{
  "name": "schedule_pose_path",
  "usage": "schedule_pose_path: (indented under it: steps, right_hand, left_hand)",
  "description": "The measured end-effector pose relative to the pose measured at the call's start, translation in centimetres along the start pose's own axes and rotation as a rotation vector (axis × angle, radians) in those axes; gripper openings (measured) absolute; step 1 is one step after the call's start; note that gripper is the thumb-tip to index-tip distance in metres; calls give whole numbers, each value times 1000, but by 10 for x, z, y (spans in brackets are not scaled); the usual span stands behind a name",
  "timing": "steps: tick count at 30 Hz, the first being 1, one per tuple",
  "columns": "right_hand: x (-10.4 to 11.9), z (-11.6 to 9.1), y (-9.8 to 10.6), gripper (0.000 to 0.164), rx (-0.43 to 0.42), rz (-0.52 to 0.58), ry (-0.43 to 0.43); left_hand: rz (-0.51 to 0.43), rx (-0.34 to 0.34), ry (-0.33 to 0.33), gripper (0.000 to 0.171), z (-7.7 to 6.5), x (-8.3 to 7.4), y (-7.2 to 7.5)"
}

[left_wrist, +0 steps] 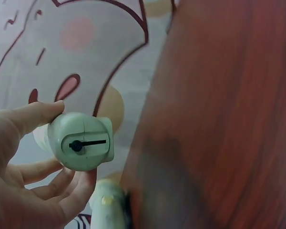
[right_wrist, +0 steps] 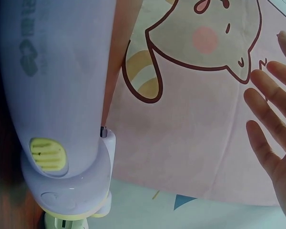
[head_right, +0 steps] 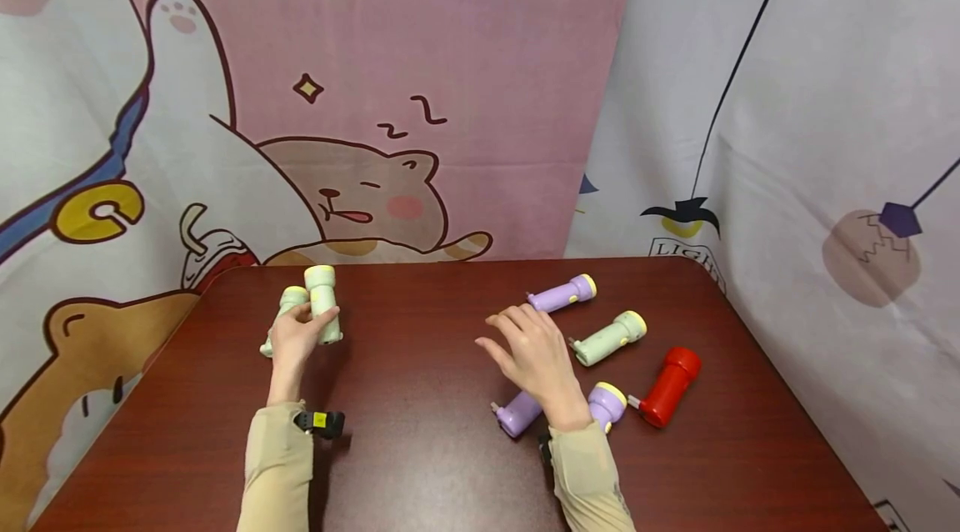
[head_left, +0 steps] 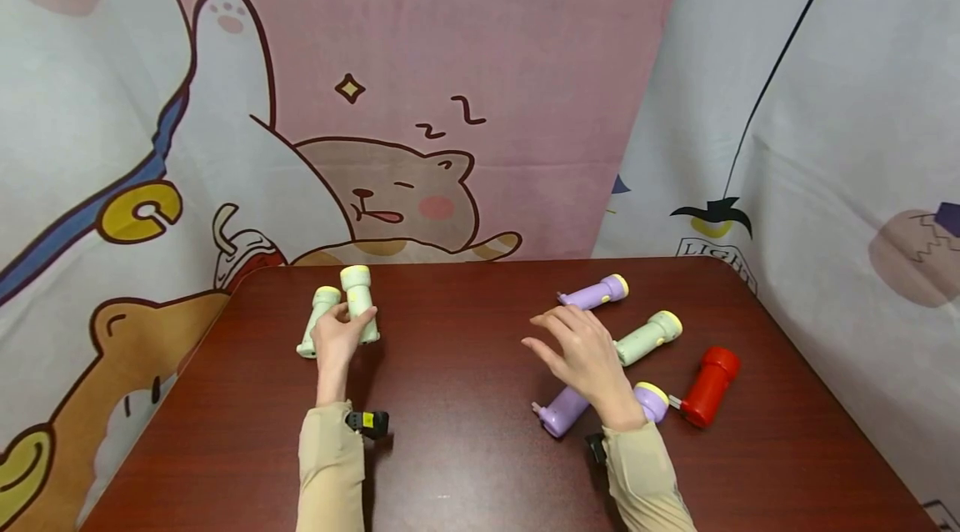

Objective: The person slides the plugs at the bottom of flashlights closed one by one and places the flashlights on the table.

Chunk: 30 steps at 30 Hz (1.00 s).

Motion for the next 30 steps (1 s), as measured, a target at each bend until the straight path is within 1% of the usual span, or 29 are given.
schedule_pose_path:
  steps: [3,7,9,11,18,23,27,30]
  right_hand:
    - [0,0,0,26,0,-1,1]
    - [-1,-1,0,25,8,-9,-7]
    - [-1,-1,1,25,16,-11,-16]
    - [-2,-2,1,24,21,-14,-24]
    - [-6,-3,1,23,8,-13,-40]
    - [-9,-5,3,23,13,-21,-53]
    - [-11,-6,5,23,1,-39,-58]
    - [-15,-8,7,23,-8,-49,-71]
  left_hand:
    - [85,-47,-34,52,4,4,3]
    - [195,-101,-104,47,8,9,3]
    - [231,-115,-139,44,11,11,2]
    - [257,-117,-159,42,13,13,0]
    - [295,-82,-169,39,17,18,-3]
    - [298,-82,-184,30,22,23,-5]
    - [302,-79,-191,31,24,25,-6]
    - [313,-84,-198,31,25,23,-6]
Point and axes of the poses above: each hand's wrist, its own z-axis towards the middle knuckle, its own y-axis out of the back of the hand, x = y × z, the point moved 2 cm from there along z, towards the middle knuckle, and after that the axes turned 1 degree about -x, right-handed, at the moved point
